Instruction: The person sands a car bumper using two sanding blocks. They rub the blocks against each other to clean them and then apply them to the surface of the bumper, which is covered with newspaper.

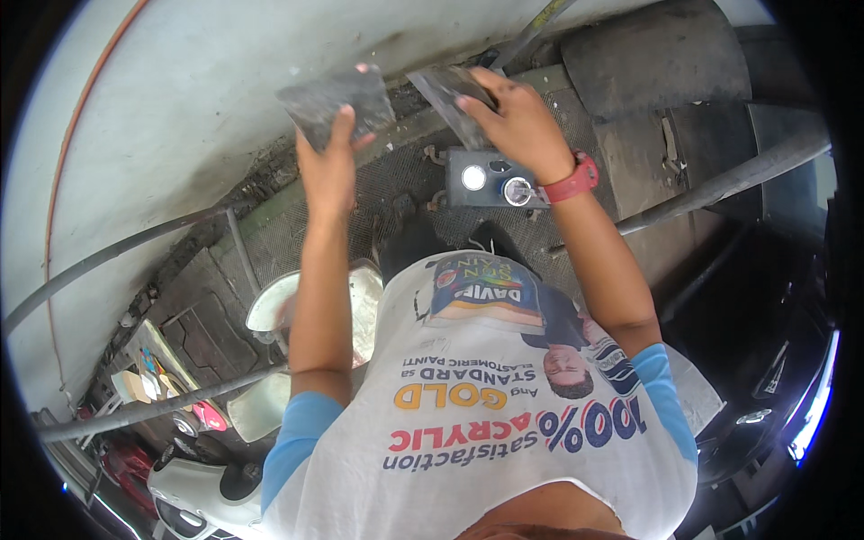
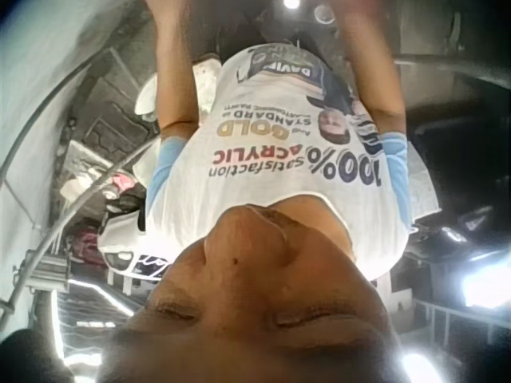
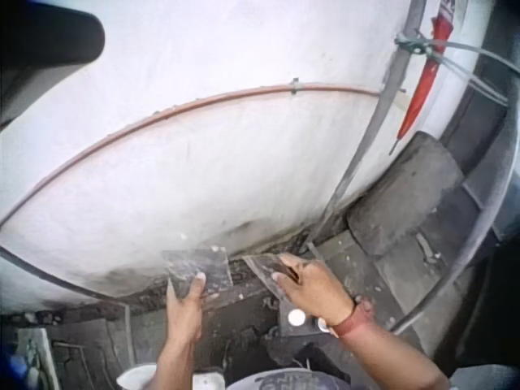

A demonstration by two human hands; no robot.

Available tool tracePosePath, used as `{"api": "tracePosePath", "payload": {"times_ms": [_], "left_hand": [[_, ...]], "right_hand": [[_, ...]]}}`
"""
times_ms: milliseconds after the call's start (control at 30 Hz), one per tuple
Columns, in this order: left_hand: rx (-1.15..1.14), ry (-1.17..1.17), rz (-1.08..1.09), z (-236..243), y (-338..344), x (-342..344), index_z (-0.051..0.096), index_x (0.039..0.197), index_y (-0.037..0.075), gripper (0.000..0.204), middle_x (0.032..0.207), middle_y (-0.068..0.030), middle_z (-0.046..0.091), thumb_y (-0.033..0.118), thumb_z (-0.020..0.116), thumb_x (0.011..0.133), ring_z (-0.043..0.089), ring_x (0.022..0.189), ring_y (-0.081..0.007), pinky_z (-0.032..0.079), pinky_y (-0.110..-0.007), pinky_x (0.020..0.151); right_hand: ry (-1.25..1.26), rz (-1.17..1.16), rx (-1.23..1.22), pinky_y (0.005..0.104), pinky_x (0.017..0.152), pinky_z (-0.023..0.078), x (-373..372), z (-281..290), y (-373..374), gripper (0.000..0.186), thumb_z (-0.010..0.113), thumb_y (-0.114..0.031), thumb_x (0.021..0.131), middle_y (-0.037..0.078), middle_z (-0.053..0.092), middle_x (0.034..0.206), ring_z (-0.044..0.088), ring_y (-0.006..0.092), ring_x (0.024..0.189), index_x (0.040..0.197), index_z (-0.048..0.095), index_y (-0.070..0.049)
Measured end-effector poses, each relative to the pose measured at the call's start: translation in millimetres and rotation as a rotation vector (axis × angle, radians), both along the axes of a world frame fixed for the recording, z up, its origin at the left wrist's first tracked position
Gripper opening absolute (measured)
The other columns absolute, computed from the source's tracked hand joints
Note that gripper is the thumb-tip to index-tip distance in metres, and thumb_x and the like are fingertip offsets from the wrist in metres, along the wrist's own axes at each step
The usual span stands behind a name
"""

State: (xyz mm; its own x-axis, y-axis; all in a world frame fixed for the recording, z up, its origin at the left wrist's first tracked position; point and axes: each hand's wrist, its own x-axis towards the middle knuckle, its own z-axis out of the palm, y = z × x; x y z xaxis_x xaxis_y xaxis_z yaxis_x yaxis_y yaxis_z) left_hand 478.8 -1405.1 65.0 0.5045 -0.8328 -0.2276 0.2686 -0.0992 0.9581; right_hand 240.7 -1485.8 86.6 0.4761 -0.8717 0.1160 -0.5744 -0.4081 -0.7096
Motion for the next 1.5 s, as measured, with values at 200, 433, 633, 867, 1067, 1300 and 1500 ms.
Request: {"api": "tracePosePath", "payload": {"times_ms": [200,433,633,867,1067,1300,1500], "left_hand": [[-0.058,-0.171,-0.189,11.3,-38.1,88.6,0.048,0.143,-0.007,0.047,0.134,-0.0181,0.061,0.01,0.063,0.102,0.066,0.114,-0.0249,0.064,-0.042,0.093],[-0.055,-0.08,0.041,24.1,-24.2,129.6,0.044,0.146,-0.008,0.052,0.135,-0.0193,0.058,0.008,0.064,0.101,0.064,0.117,-0.0268,0.064,-0.043,0.094],[-0.001,0.005,0.18,-15.5,3.0,164.7,0.045,0.147,-0.006,0.053,0.139,-0.0175,0.056,0.008,0.065,0.1,0.062,0.121,-0.0266,0.064,-0.043,0.094],[0.08,0.065,0.203,-43.8,27.5,187.3,0.046,0.147,-0.004,0.052,0.14,-0.0162,0.056,0.008,0.065,0.1,0.06,0.123,-0.0261,0.063,-0.041,0.093],[0.096,0.102,0.243,-42.4,30.0,187.5,0.047,0.145,-0.006,0.051,0.139,-0.0163,0.057,0.008,0.066,0.1,0.061,0.123,-0.0261,0.063,-0.04,0.093],[0.113,0.12,0.215,-44.8,29.7,192.4,0.047,0.144,-0.006,0.049,0.138,-0.0175,0.057,0.008,0.065,0.1,0.064,0.12,-0.0264,0.064,-0.04,0.092],[0.096,0.11,0.211,-46.0,29.8,192.6,0.047,0.144,-0.006,0.049,0.137,-0.0176,0.058,0.008,0.065,0.1,0.063,0.12,-0.026,0.064,-0.04,0.091]], "right_hand": [[0.071,0.14,-0.405,0.051,0.073,0.057,157.0,8.1,-23.7,0.028,0.065,-0.014,0.091,0.014,0.076,0.091,0.073,0.0392,0.083,0.118,0.072,-0.014],[0.519,0.076,-0.4,0.0498,0.079,0.059,182.5,-57.2,-117.8,0.037,0.064,-0.011,0.089,0.016,0.077,0.097,0.075,0.0367,0.089,0.125,0.072,-0.015],[0.588,-0.021,-0.329,0.0508,0.082,0.058,177.4,-45.8,-150.6,0.029,0.063,-0.016,0.092,0.017,0.075,0.093,0.074,0.0378,0.091,0.12,0.071,-0.012],[0.585,-0.099,-0.391,0.0543,0.079,0.058,180.6,-48.7,-184.6,0.023,0.067,-0.027,0.094,0.021,0.075,0.088,0.073,0.0415,0.085,0.099,0.073,-0.006],[0.628,-0.137,-0.415,0.0545,0.077,0.059,181.2,-36.3,-191.0,0.025,0.067,-0.028,0.093,0.022,0.075,0.088,0.073,0.0417,0.084,0.099,0.073,-0.004],[0.674,-0.161,-0.487,0.0531,0.075,0.059,185.3,-32.0,-193.4,0.024,0.066,-0.028,0.093,0.021,0.075,0.086,0.074,0.0407,0.082,0.096,0.073,-0.005],[0.669,-0.188,-0.552,0.0526,0.074,0.059,185.5,-24.9,-199.8,0.023,0.066,-0.028,0.093,0.02,0.074,0.084,0.073,0.0402,0.081,0.096,0.073,-0.006]]}}
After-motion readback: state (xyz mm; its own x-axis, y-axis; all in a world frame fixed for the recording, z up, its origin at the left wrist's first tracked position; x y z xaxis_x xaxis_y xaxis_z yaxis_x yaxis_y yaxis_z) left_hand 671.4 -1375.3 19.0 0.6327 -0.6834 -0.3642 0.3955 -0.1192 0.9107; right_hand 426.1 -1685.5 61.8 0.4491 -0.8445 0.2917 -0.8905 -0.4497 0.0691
